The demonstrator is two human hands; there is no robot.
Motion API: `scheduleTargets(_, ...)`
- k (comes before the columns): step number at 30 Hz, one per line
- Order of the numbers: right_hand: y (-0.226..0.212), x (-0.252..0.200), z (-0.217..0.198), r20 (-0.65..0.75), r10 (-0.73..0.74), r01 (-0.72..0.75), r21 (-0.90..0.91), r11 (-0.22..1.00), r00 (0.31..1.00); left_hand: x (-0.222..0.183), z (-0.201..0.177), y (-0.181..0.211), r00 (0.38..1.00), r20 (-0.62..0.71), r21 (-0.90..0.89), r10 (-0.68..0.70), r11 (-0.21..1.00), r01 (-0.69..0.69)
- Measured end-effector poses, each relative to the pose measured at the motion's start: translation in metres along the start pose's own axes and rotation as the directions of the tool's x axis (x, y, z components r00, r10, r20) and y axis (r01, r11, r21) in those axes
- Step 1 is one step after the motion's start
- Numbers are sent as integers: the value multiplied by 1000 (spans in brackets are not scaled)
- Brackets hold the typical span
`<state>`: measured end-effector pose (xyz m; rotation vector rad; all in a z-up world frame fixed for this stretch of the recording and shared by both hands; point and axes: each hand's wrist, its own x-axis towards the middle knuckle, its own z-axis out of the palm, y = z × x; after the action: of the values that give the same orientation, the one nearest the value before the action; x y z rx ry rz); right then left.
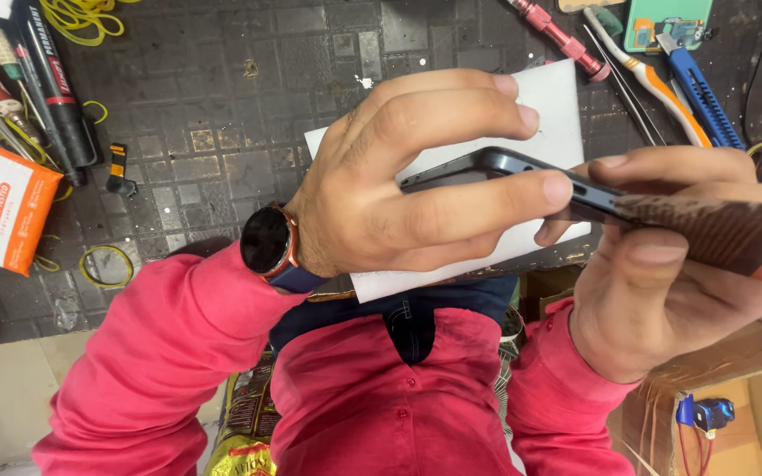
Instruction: The person cleans a smartphone with a cloth, applies adhesive from a tube, and uses a plastic card to pry open the back cover. The person then uses a screwdriver to remove screws from the internal components.
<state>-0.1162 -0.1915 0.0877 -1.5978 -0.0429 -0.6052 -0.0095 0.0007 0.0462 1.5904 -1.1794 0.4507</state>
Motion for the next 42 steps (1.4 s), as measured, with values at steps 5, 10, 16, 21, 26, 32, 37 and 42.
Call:
scheduleTargets(5, 4, -9, -3, -29, 47, -46, 30, 998, 998, 1, 3, -2, 1000, -17, 18, -11, 1000, 11)
scheduleTargets(10, 10, -14, 0, -73, 113, -101, 150, 984, 991, -1, 9, -1, 999, -35, 111, -18, 994, 21)
scheduleTargets(16, 14, -12, 10, -97, 77, -67, 99, 993, 992, -1, 3, -2, 999, 17, 107, 39, 993, -41)
scheduleTargets(21, 12, -11, 12, -82, 55, -52, 43, 998, 995, 1, 9, 2, 999, -16, 143, 48, 989, -45)
scheduleTargets(26, 15, -16, 7, -100, 47, -59, -120, 991, 994, 1, 19, 8, 997, -79, 158, -25, 987, 37)
scheduleTargets(32, 20, -20, -2, -67, 12, -27, -223, 974, 998, 2, 27, 10, 990, -134, 132, -51, 989, 69)
scheduleTargets(37, 17, -21, 1, -13, 31, -34, -239, 970, 999, 1, 31, 9, 987, -145, 27, -70, 997, 75)
scheduleTargets(42, 13, -21, 3, 8, 12, -10, -255, 967, 1000, 0, 33, 6, 986, -158, 6, -53, 998, 54)
